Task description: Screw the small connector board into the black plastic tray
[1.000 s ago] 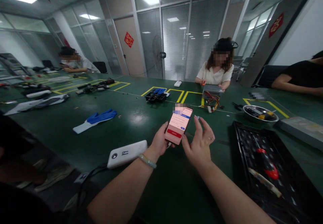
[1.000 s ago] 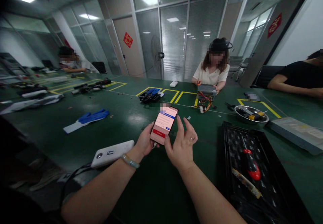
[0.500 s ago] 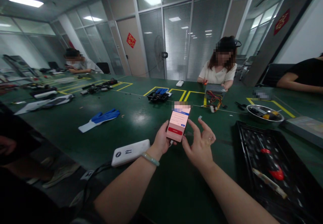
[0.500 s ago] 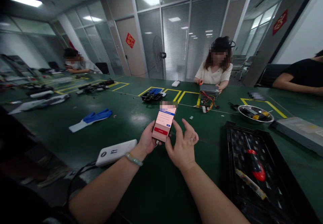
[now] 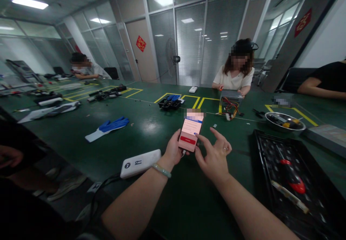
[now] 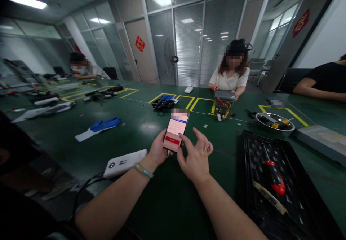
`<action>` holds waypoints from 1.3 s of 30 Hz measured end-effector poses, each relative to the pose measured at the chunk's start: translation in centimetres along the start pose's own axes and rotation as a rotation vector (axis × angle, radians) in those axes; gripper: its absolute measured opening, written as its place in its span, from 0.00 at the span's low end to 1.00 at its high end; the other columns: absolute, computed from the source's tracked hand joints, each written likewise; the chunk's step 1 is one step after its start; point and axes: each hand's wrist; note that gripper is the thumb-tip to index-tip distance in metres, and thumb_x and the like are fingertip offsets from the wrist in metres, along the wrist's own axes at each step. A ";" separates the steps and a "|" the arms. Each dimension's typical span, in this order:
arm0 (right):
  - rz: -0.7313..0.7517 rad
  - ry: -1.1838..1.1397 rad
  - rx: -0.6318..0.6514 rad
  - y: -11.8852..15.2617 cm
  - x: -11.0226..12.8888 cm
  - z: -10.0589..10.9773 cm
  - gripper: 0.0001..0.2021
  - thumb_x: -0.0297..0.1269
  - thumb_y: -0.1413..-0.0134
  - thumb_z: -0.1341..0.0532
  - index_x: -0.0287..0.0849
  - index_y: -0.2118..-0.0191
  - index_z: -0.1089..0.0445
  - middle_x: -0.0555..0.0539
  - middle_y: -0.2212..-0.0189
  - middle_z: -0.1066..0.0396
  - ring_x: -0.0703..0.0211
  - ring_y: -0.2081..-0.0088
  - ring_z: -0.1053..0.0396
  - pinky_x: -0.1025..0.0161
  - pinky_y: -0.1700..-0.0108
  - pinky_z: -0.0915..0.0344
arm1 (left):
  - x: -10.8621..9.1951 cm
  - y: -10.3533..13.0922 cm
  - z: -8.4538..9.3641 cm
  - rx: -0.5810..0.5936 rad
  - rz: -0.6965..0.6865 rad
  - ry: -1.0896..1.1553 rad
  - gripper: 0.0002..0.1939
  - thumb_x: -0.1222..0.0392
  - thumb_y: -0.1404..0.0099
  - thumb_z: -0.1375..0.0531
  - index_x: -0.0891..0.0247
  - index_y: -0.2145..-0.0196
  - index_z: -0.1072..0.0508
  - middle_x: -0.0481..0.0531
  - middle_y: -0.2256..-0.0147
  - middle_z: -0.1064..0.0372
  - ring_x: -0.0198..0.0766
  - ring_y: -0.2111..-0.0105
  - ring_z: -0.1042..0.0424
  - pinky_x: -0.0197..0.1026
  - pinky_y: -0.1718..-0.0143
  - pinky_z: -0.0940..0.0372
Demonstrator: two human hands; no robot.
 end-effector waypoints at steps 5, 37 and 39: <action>0.007 0.010 0.000 0.0 0.0 -0.1 0.19 0.41 0.41 0.38 0.56 0.44 0.30 0.40 0.36 0.50 0.38 0.38 0.46 0.43 0.44 0.49 | 0.0 0.0 0.0 0.005 0.003 0.007 0.29 0.43 0.28 0.53 0.68 0.45 0.28 0.61 0.64 0.21 0.45 0.71 0.21 0.33 0.87 0.39; 0.003 -0.038 -0.017 0.1 0.1 0.1 0.14 0.42 0.42 0.38 0.52 0.50 0.27 0.39 0.36 0.47 0.39 0.37 0.46 0.45 0.45 0.51 | 0.0 -0.1 0.0 0.017 -0.033 -0.007 0.29 0.44 0.27 0.54 0.69 0.44 0.29 0.61 0.63 0.21 0.45 0.70 0.20 0.33 0.87 0.37; 0.005 -0.038 -0.020 0.1 0.1 0.0 0.14 0.42 0.42 0.38 0.52 0.50 0.27 0.39 0.37 0.47 0.38 0.37 0.46 0.45 0.45 0.51 | 0.0 0.0 0.0 0.022 -0.035 -0.010 0.29 0.44 0.27 0.54 0.69 0.44 0.29 0.61 0.62 0.21 0.46 0.69 0.20 0.33 0.87 0.37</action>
Point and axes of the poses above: each hand's wrist, its own y-axis away from the middle knuckle, its own z-axis out of the back of the hand, x = y × z
